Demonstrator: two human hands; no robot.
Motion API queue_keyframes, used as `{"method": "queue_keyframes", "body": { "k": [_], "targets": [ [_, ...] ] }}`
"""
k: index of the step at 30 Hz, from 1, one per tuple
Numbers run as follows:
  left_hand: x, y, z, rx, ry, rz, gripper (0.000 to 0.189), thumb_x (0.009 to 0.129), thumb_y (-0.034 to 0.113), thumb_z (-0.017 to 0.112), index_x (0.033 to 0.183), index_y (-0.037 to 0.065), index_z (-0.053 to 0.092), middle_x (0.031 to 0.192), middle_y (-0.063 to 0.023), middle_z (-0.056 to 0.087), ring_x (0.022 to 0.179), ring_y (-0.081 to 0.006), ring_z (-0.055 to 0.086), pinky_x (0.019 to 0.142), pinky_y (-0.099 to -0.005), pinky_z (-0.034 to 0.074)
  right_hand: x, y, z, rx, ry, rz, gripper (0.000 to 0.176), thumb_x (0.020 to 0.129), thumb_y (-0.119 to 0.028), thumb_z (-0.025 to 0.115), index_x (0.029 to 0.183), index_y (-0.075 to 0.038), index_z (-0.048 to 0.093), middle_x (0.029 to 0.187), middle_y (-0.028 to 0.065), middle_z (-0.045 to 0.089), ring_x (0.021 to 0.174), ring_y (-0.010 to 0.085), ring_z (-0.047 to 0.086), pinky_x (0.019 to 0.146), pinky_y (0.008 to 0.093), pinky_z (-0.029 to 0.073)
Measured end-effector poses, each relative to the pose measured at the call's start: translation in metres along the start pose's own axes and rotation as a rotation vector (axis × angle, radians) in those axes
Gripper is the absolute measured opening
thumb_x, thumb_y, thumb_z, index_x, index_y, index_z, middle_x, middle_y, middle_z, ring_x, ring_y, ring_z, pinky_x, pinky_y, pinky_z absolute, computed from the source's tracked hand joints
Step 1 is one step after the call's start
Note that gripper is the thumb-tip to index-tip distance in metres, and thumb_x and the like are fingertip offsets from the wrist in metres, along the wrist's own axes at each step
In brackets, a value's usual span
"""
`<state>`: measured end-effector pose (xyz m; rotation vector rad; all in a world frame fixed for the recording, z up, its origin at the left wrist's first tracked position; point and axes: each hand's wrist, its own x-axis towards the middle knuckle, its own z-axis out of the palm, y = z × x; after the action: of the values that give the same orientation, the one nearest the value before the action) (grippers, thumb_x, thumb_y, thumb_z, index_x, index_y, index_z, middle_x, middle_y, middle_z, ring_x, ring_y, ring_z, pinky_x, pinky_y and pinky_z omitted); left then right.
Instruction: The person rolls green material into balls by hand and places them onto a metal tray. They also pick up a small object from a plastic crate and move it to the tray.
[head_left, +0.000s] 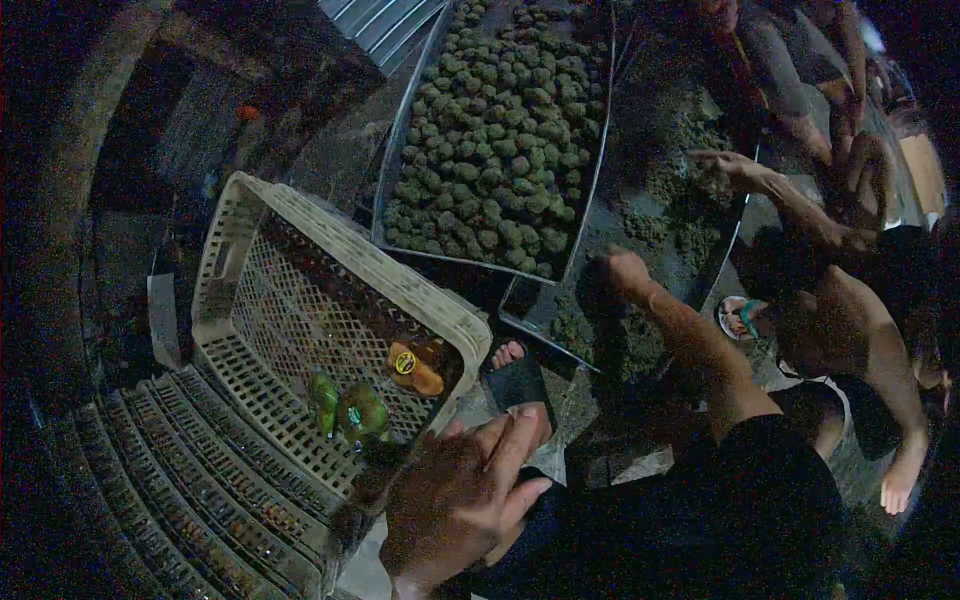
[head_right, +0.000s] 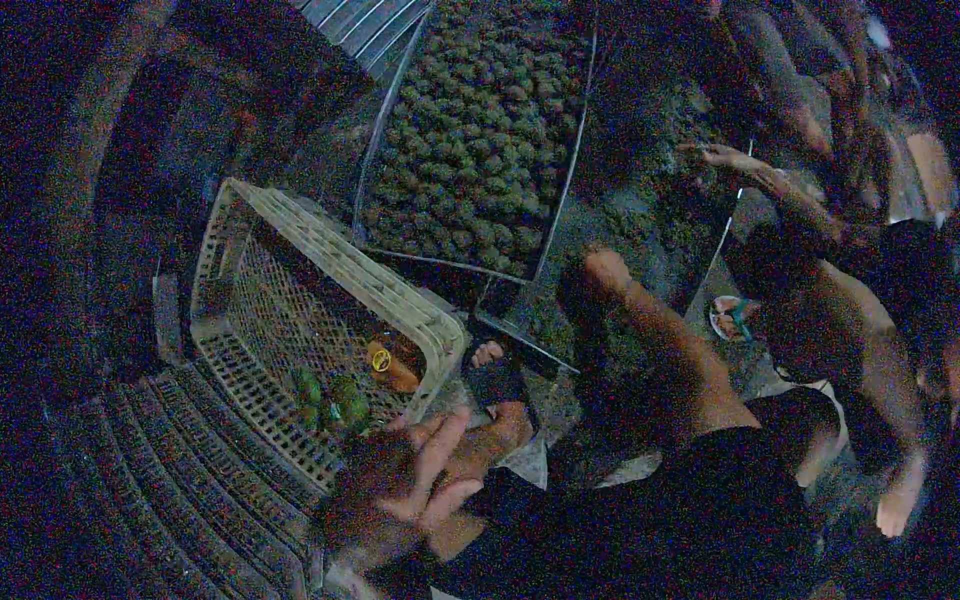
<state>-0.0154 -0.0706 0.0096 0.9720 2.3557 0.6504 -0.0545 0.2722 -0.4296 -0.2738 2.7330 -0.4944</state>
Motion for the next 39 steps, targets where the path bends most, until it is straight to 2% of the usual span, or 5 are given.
{"method": "queue_keyframes", "body": {
  "k": [9, 11, 18, 25, 39],
  "targets": [
    [0.004, 0.005, 0.002, 0.040, -0.006, -0.044, 0.068, 0.074, 0.026, 0.073, 0.130, 0.001, 0.043, 0.115, -0.0123, 0.057, 0.089, -0.0303, 0.058, 0.078, -0.0400, 0.048, -0.009, -0.093, -0.011, 0.284, 0.070, 0.319, 0.042, 0.091, -0.030, 0.047, 0.117, 0.004, 0.052, 0.099, 0.0215, 0.057, 0.086, 0.0341, 0.058, 0.070, 0.0414, 0.052],
    [0.005, 0.005, 0.002, 0.028, 0.008, -0.031, 0.067, 0.075, 0.026, 0.073, 0.130, 0.001, 0.043, 0.115, -0.0128, 0.057, 0.090, -0.0309, 0.058, 0.078, -0.0408, 0.048, -0.037, -0.099, 0.003, -0.193, -0.117, -0.240, 0.040, 0.084, -0.021, 0.052, 0.119, -0.002, 0.053, 0.115, 0.0215, 0.051, 0.097, 0.0375, 0.055, 0.074, 0.0415, 0.053],
    [0.007, 0.006, 0.007, 0.050, -0.037, -0.053, 0.059, 0.080, 0.026, 0.068, 0.128, 0.001, 0.044, 0.113, -0.0166, 0.057, 0.096, -0.0333, 0.058, 0.084, -0.0438, 0.047, -0.040, -0.094, -0.001, -0.052, -0.142, -0.269, 0.044, 0.075, -0.017, 0.062, 0.117, -0.005, 0.057, 0.115, 0.0201, 0.053, 0.094, 0.0385, 0.057, 0.069, 0.0419, 0.054],
    [0.013, 0.013, 0.009, 0.043, -0.003, -0.109, 0.055, 0.084, 0.030, 0.062, 0.128, 0.001, 0.046, 0.111, -0.0213, 0.058, 0.103, -0.0351, 0.057, 0.089, -0.0413, 0.045, -0.092, -0.063, -0.077, 1.938, -0.013, 0.710, 0.028, 0.089, -0.037, 0.060, 0.087, -0.009, 0.060, 0.062, 0.0034, 0.053, 0.058, 0.0173, 0.054, 0.052, 0.0323, 0.045],
    [0.021, 0.017, 0.029, 0.044, 0.126, -0.066, 0.050, 0.087, 0.031, 0.057, 0.126, 0.000, 0.048, 0.112, -0.0234, 0.059, 0.104, -0.0389, 0.056, 0.089, -0.0440, 0.045, -0.156, -0.089, -0.027, 1.035, 0.452, 0.627, 0.037, 0.086, -0.035, 0.065, 0.091, 0.001, 0.066, 0.076, 0.0081, 0.063, 0.067, 0.0183, 0.058, 0.065, 0.0341, 0.047]
  ]
}}
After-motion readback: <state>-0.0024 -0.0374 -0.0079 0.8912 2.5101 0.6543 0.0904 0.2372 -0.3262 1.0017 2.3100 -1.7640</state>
